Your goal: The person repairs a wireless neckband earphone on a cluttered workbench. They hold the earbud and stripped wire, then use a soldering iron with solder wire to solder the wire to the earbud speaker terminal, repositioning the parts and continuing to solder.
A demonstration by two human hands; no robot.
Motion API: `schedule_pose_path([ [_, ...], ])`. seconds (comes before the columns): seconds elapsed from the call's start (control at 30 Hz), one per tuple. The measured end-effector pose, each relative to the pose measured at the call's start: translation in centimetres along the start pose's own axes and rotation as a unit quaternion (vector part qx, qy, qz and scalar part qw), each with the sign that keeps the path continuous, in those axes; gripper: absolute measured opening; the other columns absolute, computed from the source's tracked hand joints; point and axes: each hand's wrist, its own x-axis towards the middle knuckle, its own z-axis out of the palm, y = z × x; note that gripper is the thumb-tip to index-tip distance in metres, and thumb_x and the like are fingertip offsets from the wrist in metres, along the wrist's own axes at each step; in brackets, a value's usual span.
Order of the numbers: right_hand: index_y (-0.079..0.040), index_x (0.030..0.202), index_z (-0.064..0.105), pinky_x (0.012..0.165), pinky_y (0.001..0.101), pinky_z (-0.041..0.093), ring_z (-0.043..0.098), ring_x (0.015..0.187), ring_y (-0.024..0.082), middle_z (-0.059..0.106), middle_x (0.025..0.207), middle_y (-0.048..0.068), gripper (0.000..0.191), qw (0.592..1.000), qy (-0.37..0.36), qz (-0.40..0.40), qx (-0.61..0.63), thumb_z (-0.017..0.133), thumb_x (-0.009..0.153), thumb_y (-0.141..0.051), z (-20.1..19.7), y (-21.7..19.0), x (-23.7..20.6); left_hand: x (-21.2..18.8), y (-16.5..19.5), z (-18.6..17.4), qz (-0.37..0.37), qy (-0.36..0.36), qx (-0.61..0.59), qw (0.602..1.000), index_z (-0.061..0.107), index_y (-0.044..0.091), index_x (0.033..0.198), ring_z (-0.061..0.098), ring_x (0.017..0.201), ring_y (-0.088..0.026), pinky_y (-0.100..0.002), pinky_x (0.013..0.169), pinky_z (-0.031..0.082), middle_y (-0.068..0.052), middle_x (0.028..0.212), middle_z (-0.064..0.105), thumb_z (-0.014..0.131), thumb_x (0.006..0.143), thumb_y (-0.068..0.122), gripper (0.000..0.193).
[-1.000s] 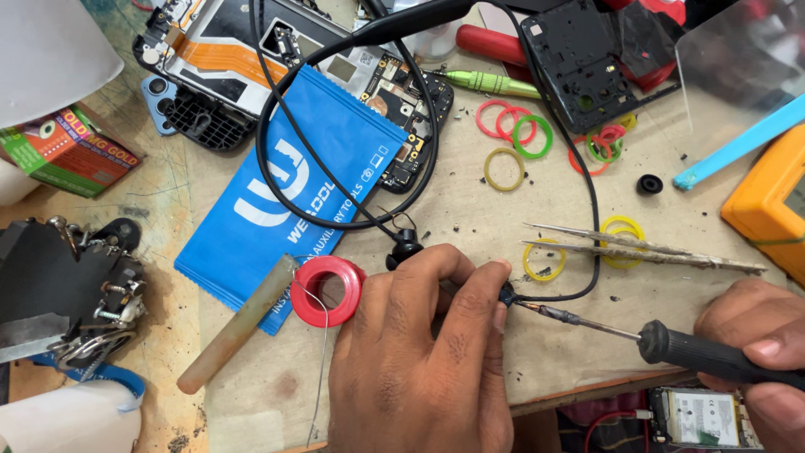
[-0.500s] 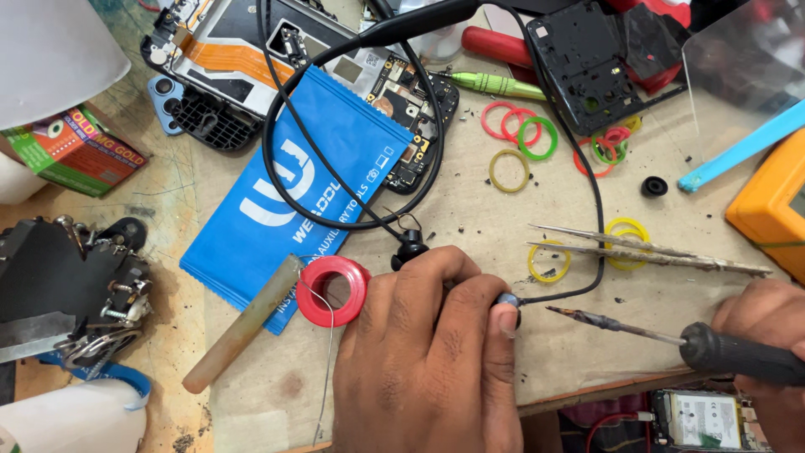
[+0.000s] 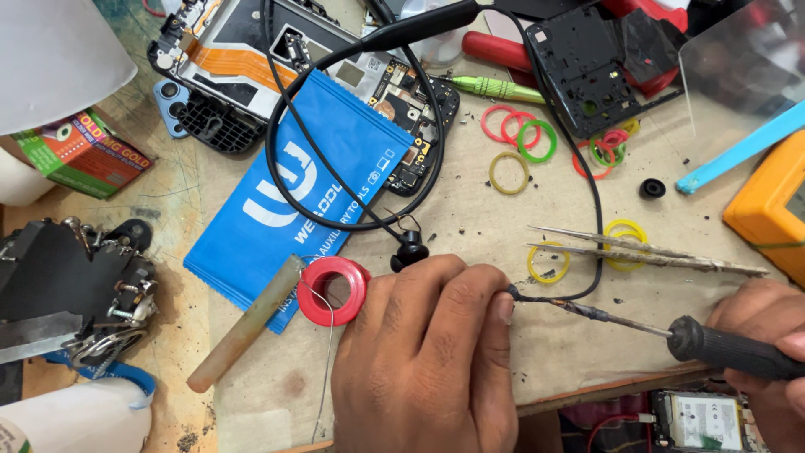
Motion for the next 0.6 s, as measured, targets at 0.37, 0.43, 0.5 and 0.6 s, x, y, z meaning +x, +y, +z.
schedule_pose_path([
  [0.37,-0.022,0.123,0.058,0.067,0.0379,0.053,0.053,0.074,0.018,0.060,0.084,-0.002,0.024,1.000,0.000,-0.010,0.000,0.057,0.102,-0.034,0.19,-0.17,0.22,-0.27,-0.34,-0.56,0.021,-0.030,-0.032,0.999,0.071,0.007,0.103,0.065,0.096,-0.026,-0.040,0.078,0.052,-0.008,0.106,0.064,0.079,0.077,0.014,0.028],
  [0.43,-0.021,0.122,0.059,0.068,0.0380,0.051,0.054,0.073,0.018,0.061,0.082,-0.002,0.025,1.000,0.001,-0.012,0.012,0.058,0.101,-0.036,0.19,-0.15,0.41,-0.35,-0.41,-0.59,0.020,-0.030,-0.030,0.999,0.071,0.007,0.104,0.065,0.096,-0.025,-0.041,0.079,0.052,-0.008,0.106,0.064,0.079,0.077,0.013,0.028],
  [0.5,-0.021,0.120,0.059,0.069,0.0385,0.053,0.054,0.073,0.017,0.061,0.082,-0.002,0.024,1.000,-0.008,0.001,0.022,0.059,0.101,-0.035,0.10,-0.19,0.35,-0.36,-0.48,-0.61,0.020,-0.032,-0.031,0.999,0.071,0.007,0.104,0.065,0.096,-0.025,-0.041,0.079,0.052,-0.008,0.106,0.064,0.078,0.077,0.012,0.029],
  [0.6,-0.020,0.112,0.059,0.067,0.0358,0.054,0.054,0.073,0.017,0.061,0.084,-0.002,0.017,1.000,-0.007,0.011,0.020,0.063,0.100,-0.032,-0.12,0.06,-0.27,-0.35,-0.60,-0.66,0.022,-0.038,-0.034,0.998,0.071,0.007,0.105,0.066,0.096,-0.026,-0.041,0.080,0.053,-0.008,0.107,0.064,0.077,0.074,0.011,0.031],
])
